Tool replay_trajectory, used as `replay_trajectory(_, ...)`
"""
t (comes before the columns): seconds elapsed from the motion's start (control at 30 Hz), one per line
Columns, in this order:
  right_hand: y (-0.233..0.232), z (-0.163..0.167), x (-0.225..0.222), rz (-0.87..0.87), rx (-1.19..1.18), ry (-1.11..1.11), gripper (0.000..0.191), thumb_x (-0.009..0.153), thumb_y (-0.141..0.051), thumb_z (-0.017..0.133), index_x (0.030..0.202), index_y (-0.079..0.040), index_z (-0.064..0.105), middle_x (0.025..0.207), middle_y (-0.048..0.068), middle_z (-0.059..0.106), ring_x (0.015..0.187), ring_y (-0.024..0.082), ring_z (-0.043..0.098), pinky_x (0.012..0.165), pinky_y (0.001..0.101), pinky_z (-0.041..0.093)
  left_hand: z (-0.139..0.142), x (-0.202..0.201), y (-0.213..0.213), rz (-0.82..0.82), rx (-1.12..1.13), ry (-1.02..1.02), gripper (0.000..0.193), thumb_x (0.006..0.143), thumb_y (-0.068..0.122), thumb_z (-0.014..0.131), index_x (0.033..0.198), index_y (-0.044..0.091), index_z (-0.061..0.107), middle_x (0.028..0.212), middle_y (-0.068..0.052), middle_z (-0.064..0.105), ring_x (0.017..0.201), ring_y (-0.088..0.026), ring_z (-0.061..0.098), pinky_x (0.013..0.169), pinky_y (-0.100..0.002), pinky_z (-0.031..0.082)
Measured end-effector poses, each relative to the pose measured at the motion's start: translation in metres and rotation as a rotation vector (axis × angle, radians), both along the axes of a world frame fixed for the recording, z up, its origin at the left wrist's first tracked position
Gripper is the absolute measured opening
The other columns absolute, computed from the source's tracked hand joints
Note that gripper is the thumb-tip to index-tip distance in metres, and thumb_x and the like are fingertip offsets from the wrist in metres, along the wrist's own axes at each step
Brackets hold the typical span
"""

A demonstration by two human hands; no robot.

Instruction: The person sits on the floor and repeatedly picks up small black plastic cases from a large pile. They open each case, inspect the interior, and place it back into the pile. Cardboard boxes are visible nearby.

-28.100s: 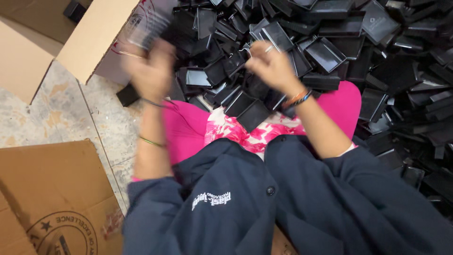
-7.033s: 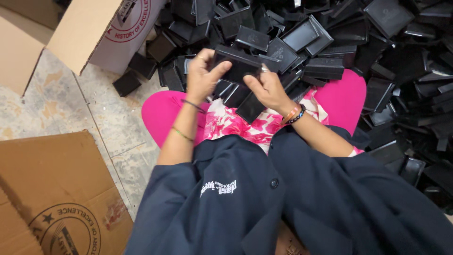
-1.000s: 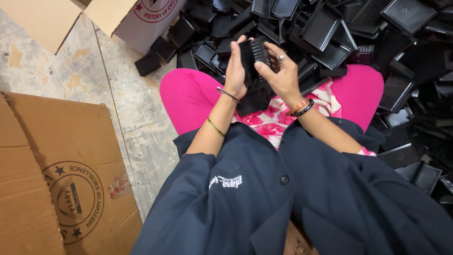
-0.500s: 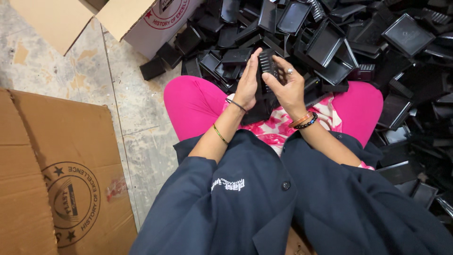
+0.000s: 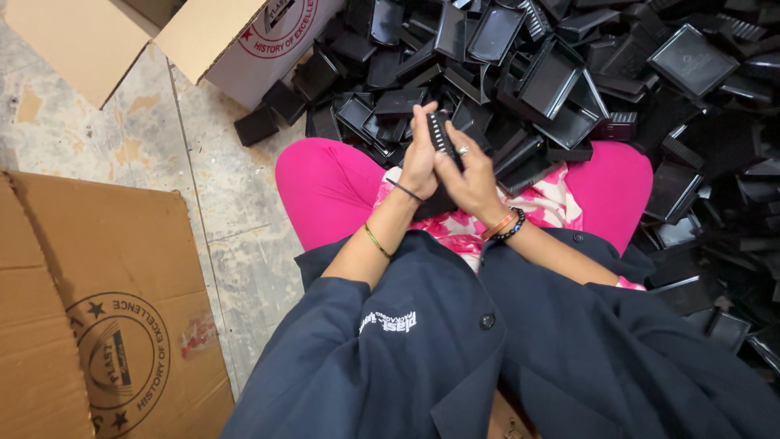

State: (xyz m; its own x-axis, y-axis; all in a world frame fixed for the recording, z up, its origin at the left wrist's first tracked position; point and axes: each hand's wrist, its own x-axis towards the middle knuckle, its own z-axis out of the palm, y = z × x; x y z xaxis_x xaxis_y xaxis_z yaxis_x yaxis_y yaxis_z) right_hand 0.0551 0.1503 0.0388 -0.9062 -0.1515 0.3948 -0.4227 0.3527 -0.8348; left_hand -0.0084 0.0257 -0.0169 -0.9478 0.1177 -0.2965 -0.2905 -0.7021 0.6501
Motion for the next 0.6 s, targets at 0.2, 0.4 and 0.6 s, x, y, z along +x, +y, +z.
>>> replay_trajectory(0.2,0.014,0.013,-0.004,0.02,0.068,-0.078,0.052,0.099,-0.019,0.073,0.138,0.006,0.049,0.119,0.021,0.068,0.107,0.028,0.072,0.092,0.0348,0.056,0.006,-0.017,-0.026,-0.073,0.225,0.048,0.059,0.103,0.063,0.051,0.119,0.006,0.057,0.106,-0.007,0.063,0.096,-0.02,0.064,0.088,-0.038,0.056)
replay_trajectory(0.4,0.027,0.023,0.005,0.146,-0.476,-0.351,0.031,0.107,-0.013,0.058,0.133,0.002,0.051,0.116,0.003,0.07,0.101,0.012,0.072,0.087,0.0303,0.062,0.035,0.0,-0.055,-0.157,-0.417,0.501,0.036,0.097,0.026,0.079,0.122,0.005,0.064,0.111,-0.001,0.069,0.102,-0.011,0.062,0.093,-0.028,0.051)
replay_trajectory(0.6,0.038,0.033,-0.014,0.149,-0.327,-0.147,0.043,0.108,0.001,0.063,0.147,0.0,0.045,0.131,0.011,0.062,0.12,0.017,0.059,0.106,0.0323,0.05,0.176,-0.009,-0.108,0.271,-1.215,1.2,0.035,0.082,0.019,0.094,0.106,0.008,0.072,0.107,-0.006,0.072,0.098,-0.021,0.069,0.088,-0.033,0.057)
